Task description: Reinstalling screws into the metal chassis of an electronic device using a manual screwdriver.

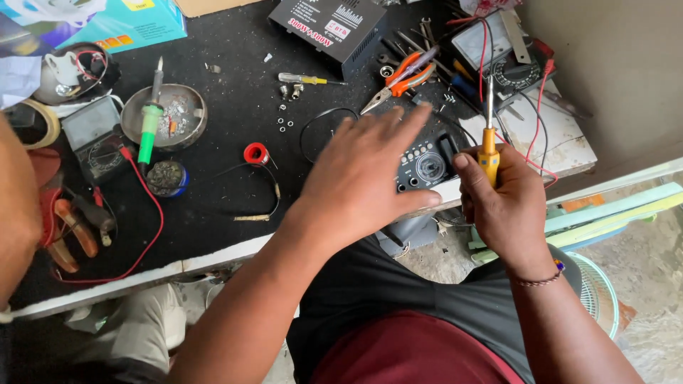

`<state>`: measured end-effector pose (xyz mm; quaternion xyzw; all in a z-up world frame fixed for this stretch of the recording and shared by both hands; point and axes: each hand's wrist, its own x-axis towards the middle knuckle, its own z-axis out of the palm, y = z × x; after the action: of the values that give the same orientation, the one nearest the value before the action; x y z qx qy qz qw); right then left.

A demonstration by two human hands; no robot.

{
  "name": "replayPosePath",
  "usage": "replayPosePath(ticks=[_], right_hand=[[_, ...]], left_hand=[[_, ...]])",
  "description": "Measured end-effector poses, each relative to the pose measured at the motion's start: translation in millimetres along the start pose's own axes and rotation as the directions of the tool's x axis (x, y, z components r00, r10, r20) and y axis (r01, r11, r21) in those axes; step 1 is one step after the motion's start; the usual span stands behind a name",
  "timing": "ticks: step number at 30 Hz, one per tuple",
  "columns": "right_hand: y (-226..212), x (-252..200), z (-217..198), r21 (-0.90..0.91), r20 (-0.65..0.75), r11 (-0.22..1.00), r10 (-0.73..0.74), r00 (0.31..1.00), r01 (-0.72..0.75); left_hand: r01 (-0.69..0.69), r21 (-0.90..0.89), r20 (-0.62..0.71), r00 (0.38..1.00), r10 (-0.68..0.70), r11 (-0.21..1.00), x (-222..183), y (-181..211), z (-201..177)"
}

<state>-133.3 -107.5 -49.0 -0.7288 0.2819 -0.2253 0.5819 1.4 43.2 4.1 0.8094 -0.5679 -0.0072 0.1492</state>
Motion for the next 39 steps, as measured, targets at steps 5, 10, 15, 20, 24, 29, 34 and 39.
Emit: replayPosePath(ticks=[5,10,15,20,24,29,34,39], right_hand=[[-4,3,1,-0.045,-0.013,0.997,0.061,0.998,-0.062],[3,5,-1,0.061,0.015,0.997,0.038,0.999,-0.039],[6,5,0,0.104,0.044,0.994,0.013,0.999,-0.017],[-1,-2,-3,-0.041,-0.02,0.982,0.186,0.982,-0.186],[-1,-10,-7,-0.007,-0.013,0.984,0.177,0.984,-0.177],[10,-19,-13,-0.161,0.005,0.973,0.167,0.986,-0.165],[22,-31,-22,-0.142,0.001,0.978,0.154,0.988,-0.152],[48,-46,-29,0.083,0.036,0.99,0.115,0.993,-0.117]], left_hand=[[0.003,-0.289,-0.562,0.809,-0.173,0.957,-59,-4,-22],[0.31,-0.47,-0.389,0.768,-0.509,0.826,-122,-17,15],[0.29,-0.929,0.07,0.747,-0.661,0.229,-143,1,50],[0.058,-0.994,0.107,0.743,-0.661,-0.095,-141,28,55],[-0.109,-0.957,0.071,0.811,-0.581,-0.269,-141,50,51],[-0.24,-0.877,0.141,0.699,-0.701,-0.416,-148,57,74],[-0.332,-0.752,0.287,0.612,-0.737,-0.569,-144,55,65],[-0.135,-0.647,0.622,0.477,-0.622,-0.75,-138,46,69]])
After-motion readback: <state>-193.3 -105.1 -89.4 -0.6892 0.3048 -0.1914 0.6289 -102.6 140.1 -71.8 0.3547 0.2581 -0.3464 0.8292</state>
